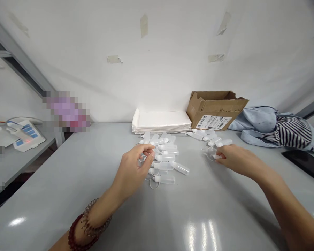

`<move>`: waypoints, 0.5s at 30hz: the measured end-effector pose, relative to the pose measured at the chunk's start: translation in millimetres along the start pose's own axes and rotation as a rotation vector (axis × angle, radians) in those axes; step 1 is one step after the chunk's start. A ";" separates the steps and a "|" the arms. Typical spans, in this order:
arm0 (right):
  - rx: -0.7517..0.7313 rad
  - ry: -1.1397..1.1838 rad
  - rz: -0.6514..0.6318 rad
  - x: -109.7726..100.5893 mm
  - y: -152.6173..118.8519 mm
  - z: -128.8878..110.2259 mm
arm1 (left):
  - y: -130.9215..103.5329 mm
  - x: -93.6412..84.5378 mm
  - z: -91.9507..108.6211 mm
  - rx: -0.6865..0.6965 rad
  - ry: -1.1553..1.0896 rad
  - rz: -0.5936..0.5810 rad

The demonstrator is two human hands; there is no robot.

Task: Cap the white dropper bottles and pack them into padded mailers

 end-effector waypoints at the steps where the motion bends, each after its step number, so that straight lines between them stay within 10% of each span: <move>1: -0.009 0.001 -0.026 -1.2 -0.6 -3.1 | -0.6 1.1 0.5 0.010 0.000 -0.016; 15: -0.354 0.706 0.130 -11.0 -28.6 -88.3 | -11.9 17.2 5.5 0.218 -0.083 -0.232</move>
Point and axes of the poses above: each hand's wrist, its own y-axis towards the middle knuckle, its own x-axis out of the palm, z = x × y, the point moved 1 cm from there along y, towards the middle knuckle, and after that the axes turned 6 degrees about y, right-handed, at the moved point
